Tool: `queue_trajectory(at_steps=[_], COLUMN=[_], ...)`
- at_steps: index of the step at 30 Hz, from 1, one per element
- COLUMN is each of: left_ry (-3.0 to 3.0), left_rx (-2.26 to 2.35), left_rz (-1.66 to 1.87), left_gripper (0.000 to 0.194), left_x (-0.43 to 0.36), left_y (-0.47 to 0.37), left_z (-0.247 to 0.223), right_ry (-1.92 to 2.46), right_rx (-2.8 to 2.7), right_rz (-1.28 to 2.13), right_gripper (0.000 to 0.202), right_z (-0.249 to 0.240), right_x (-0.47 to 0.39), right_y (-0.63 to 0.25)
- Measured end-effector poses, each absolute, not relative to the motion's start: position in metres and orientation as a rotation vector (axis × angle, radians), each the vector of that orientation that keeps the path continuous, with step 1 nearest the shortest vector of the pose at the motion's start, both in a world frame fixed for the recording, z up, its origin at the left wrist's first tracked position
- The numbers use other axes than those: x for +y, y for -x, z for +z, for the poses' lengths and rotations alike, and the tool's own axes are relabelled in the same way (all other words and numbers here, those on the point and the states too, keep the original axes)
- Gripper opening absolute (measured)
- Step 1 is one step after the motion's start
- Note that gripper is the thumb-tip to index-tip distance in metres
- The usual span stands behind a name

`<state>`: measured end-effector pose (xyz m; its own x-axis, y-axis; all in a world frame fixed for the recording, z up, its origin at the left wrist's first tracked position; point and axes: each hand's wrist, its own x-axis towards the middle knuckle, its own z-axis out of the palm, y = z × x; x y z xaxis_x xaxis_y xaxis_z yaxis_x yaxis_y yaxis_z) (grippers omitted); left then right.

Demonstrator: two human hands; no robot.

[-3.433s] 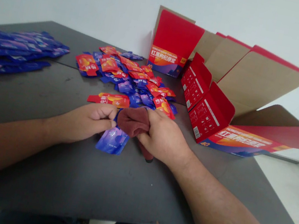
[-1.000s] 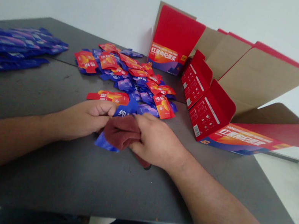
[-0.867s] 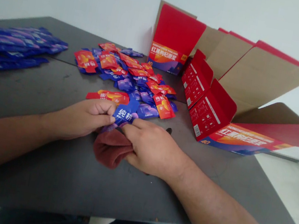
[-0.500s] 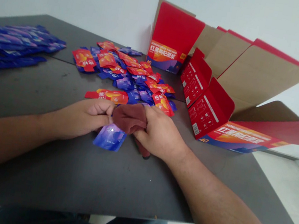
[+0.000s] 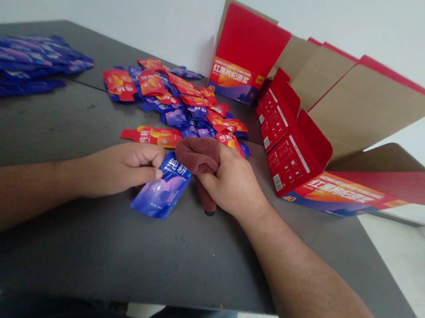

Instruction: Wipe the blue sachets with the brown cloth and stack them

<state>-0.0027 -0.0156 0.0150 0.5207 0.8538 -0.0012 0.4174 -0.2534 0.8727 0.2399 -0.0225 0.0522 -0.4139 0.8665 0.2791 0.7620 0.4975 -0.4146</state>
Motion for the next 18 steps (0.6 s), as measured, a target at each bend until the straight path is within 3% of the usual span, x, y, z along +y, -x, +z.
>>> queue_trajectory(at_steps=[9, 14, 18], left_ry=[-1.835, -1.82, -1.836], left_rx=[1.092, 1.043, 1.063], left_rz=[0.704, 0.65, 0.652], left_gripper=[0.019, 0.018, 0.019], left_x=[-0.012, -0.013, -0.014], left_y=[0.002, 0.003, 0.002], left_z=[0.011, 0.015, 0.015], right_ry=[1.047, 1.345, 1.337], right_rx=[-2.73, -2.368, -2.329], right_rz=[0.358, 0.264, 0.303], right_gripper=[0.02, 0.031, 0.038], right_z=[0.049, 0.053, 0.053], right_x=[-0.041, -0.028, -0.023], right_y=[-0.231, -0.238, -0.24])
